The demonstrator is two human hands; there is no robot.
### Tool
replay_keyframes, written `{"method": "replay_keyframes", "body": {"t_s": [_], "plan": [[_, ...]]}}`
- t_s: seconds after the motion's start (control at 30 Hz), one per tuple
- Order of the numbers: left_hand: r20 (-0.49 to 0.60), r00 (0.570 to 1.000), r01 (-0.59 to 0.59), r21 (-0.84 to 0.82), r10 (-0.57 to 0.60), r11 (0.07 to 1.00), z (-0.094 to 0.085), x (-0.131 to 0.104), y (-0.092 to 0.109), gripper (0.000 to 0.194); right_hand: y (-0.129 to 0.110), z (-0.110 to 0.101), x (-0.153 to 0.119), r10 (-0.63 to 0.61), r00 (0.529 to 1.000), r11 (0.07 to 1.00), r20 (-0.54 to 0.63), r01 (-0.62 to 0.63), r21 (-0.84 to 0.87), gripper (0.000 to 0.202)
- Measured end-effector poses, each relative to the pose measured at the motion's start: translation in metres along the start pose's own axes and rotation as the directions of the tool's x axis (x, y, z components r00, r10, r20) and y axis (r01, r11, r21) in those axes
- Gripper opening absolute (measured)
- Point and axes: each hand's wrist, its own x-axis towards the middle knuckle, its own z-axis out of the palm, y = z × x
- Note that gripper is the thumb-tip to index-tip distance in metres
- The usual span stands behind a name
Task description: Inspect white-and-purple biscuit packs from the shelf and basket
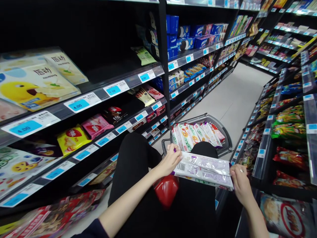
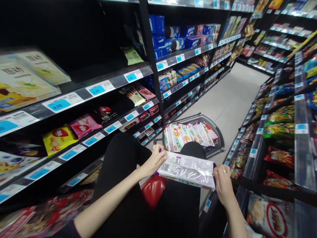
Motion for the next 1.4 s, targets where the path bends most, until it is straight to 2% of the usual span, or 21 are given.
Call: {"method": "replay_keyframes", "body": {"t_s": [0.1,0.17,0.27,0.33,0.43,0.57,0.67,0.83,0.87,0.93,1.0,1.07,1.13,1.2,1.3,1.4], "plan": [[-0.072,0.997,0.031,-0.021,-0.033,0.999,0.005,0.001,-0.005,0.026,0.002,0.002,0.004,0.040,0.999,0.997,-0.009,-0.040,0.059,0.024],[-0.085,0.996,0.016,0.027,-0.014,1.000,0.003,0.001,-0.004,0.024,0.002,0.002,0.004,0.044,0.999,0.998,-0.024,-0.043,0.054,0.025],[-0.043,0.987,-0.141,0.258,0.157,0.956,-0.002,0.002,0.008,0.021,-0.001,-0.001,-0.003,0.029,0.996,0.997,-0.083,-0.023,0.069,0.019],[0.041,0.946,-0.314,0.371,0.323,0.874,0.002,0.005,0.023,0.026,-0.005,-0.002,-0.009,0.025,0.993,0.994,-0.117,-0.012,0.113,0.016],[0.149,0.852,-0.518,0.381,0.502,0.766,0.020,0.019,0.049,0.032,-0.012,-0.002,-0.017,0.048,0.989,0.990,-0.139,-0.028,0.141,0.020],[0.202,0.758,-0.638,0.426,0.620,0.641,0.045,0.045,0.074,0.028,-0.012,0.005,-0.017,0.011,0.978,0.996,-0.206,0.008,0.089,0.019],[0.248,0.725,-0.670,0.471,0.642,0.574,0.053,0.059,0.085,0.021,-0.007,0.009,-0.012,-0.030,0.960,0.999,-0.277,0.034,0.009,0.015],[0.256,0.782,-0.611,0.500,0.569,0.614,0.058,0.068,0.102,0.020,-0.004,0.006,0.000,-0.083,0.969,0.996,-0.234,0.076,-0.040,0.012],[0.259,0.783,-0.609,0.503,0.566,0.613,0.059,0.070,0.106,0.021,-0.004,0.005,0.001,-0.087,0.970,0.996,-0.225,0.080,-0.040,0.012],[0.295,0.759,-0.643,0.484,0.581,0.594,0.060,0.074,0.112,0.023,-0.005,0.003,0.001,-0.070,0.974,0.997,-0.218,0.064,-0.032,0.011],[0.337,0.740,-0.670,0.438,0.582,0.599,0.060,0.079,0.114,0.024,-0.006,0.002,-0.001,-0.020,0.976,1.000,-0.217,0.019,-0.004,0.011],[0.357,0.769,-0.639,0.389,0.530,0.664,0.059,0.084,0.115,0.023,-0.007,0.001,-0.004,0.069,0.977,0.997,-0.203,-0.059,0.056,0.014],[0.382,0.809,-0.572,0.338,0.447,0.747,0.058,0.089,0.114,0.023,-0.006,0.001,-0.006,0.195,0.971,0.973,-0.138,-0.174,0.154,0.022],[0.392,0.837,-0.512,0.316,0.382,0.798,0.059,0.092,0.112,0.026,-0.003,0.001,-0.006,0.353,0.935,0.899,-0.027,-0.331,0.288,0.031],[0.339,0.867,-0.478,0.359,0.365,0.802,0.065,0.093,0.107,0.038,0.005,0.007,-0.007,0.511,0.853,0.751,0.106,-0.504,0.428,0.043],[0.300,0.900,-0.420,0.403,0.316,0.813,0.074,0.093,0.103,0.049,0.012,0.021,-0.009,0.588,0.803,0.677,0.096,-0.553,0.486,0.050]]}}
